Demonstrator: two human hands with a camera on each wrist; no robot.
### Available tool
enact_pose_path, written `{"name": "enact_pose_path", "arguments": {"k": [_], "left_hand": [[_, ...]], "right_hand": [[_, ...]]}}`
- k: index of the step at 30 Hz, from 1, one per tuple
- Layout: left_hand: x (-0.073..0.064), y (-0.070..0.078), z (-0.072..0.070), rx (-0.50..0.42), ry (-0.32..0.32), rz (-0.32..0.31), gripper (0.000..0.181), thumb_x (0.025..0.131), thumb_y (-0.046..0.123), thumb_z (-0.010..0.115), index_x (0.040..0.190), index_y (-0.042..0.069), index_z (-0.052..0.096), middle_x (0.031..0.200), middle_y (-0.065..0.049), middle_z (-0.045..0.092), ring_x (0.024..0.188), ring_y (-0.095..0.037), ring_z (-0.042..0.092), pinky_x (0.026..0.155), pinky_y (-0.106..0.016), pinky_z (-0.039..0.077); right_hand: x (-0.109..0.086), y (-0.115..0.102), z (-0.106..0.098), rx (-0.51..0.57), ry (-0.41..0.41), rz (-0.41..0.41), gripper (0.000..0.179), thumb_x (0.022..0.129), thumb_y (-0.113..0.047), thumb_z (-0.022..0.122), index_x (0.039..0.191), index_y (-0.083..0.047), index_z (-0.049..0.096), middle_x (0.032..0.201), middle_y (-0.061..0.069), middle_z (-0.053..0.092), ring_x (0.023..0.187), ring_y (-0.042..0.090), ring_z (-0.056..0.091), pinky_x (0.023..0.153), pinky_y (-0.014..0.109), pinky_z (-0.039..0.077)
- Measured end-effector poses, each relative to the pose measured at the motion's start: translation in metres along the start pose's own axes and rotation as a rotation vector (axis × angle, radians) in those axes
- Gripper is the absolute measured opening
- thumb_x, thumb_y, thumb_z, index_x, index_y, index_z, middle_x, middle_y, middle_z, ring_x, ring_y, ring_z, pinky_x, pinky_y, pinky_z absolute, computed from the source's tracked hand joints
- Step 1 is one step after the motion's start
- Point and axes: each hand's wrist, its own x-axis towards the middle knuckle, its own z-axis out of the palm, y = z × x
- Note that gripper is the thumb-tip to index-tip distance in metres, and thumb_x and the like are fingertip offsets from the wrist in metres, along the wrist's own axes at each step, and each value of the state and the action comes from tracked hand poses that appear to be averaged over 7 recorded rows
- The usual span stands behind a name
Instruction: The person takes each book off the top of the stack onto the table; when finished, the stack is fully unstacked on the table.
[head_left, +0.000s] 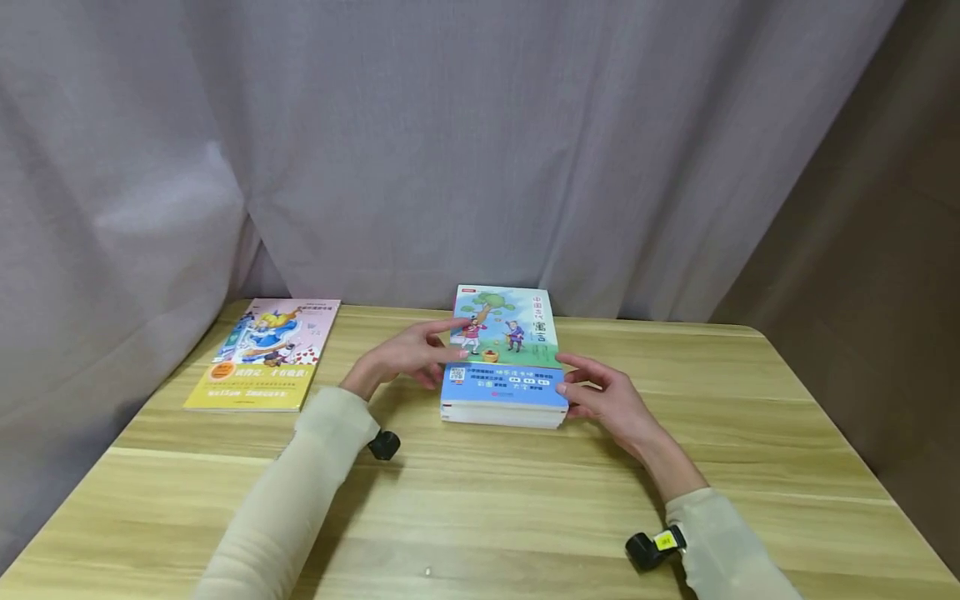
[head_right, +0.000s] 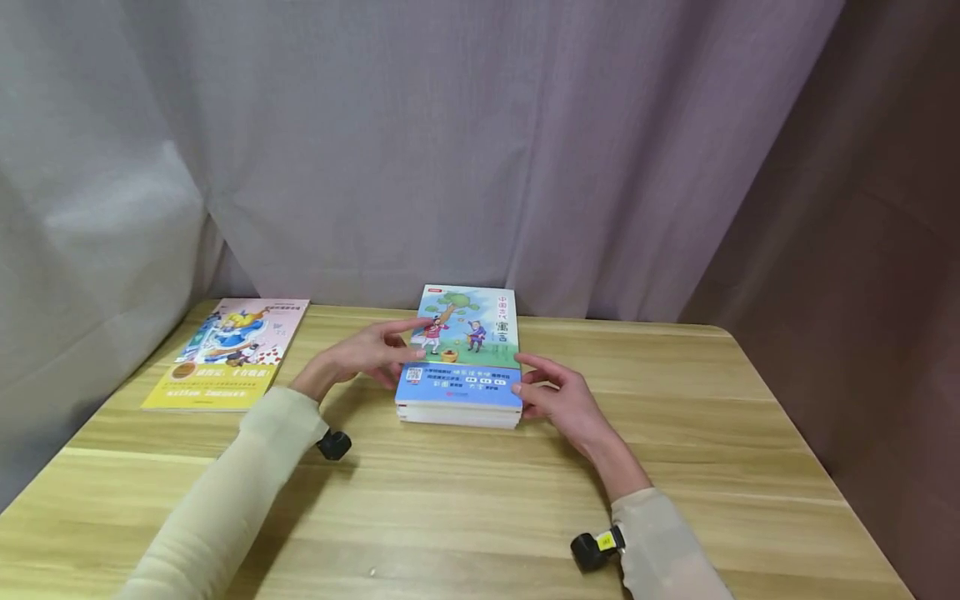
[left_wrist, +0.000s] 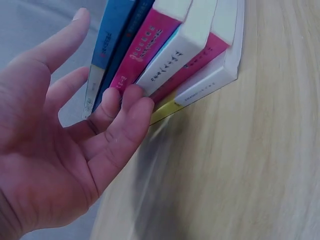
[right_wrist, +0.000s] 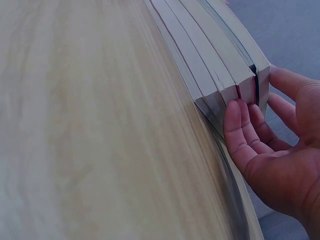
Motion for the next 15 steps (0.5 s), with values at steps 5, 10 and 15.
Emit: {"name": "enact_pose_path", "arguments": {"k": [5, 10, 15], "left_hand": [[0.0033, -0.0009, 0.0030, -0.035, 0.021, -0.010, 0.078, 0.096, 0.025, 0.081, 0.162, 0.036, 0.043, 0.099, -0.012, 0.058, 0.071, -0.019, 0.063, 0.069, -0.036, 0.065], [0.0037, 0.0012, 0.0032, -0.048, 0.026, -0.012, 0.080, 0.095, 0.020, 0.081, 0.164, 0.032, 0.042, 0.094, -0.009, 0.058, 0.068, -0.017, 0.063, 0.066, -0.033, 0.064], [0.0029, -0.0007, 0.0022, -0.075, 0.022, -0.020, 0.080, 0.096, 0.018, 0.081, 0.164, 0.031, 0.041, 0.091, -0.007, 0.059, 0.065, -0.016, 0.063, 0.064, -0.030, 0.063]], "right_hand": [[-0.0002, -0.0011, 0.0007, -0.006, -0.005, 0.002, 0.062, 0.100, -0.015, 0.075, 0.156, -0.006, 0.052, 0.118, 0.010, 0.059, 0.092, 0.012, 0.066, 0.079, 0.030, 0.065], [-0.0001, -0.0019, 0.0005, -0.019, -0.003, 0.001, 0.061, 0.100, -0.017, 0.075, 0.156, -0.007, 0.052, 0.119, 0.011, 0.059, 0.093, 0.013, 0.066, 0.078, 0.029, 0.064], [-0.0007, -0.0009, 0.0007, -0.014, -0.010, 0.019, 0.062, 0.101, -0.019, 0.074, 0.158, -0.010, 0.050, 0.121, 0.012, 0.058, 0.097, 0.016, 0.065, 0.080, 0.029, 0.064]]}}
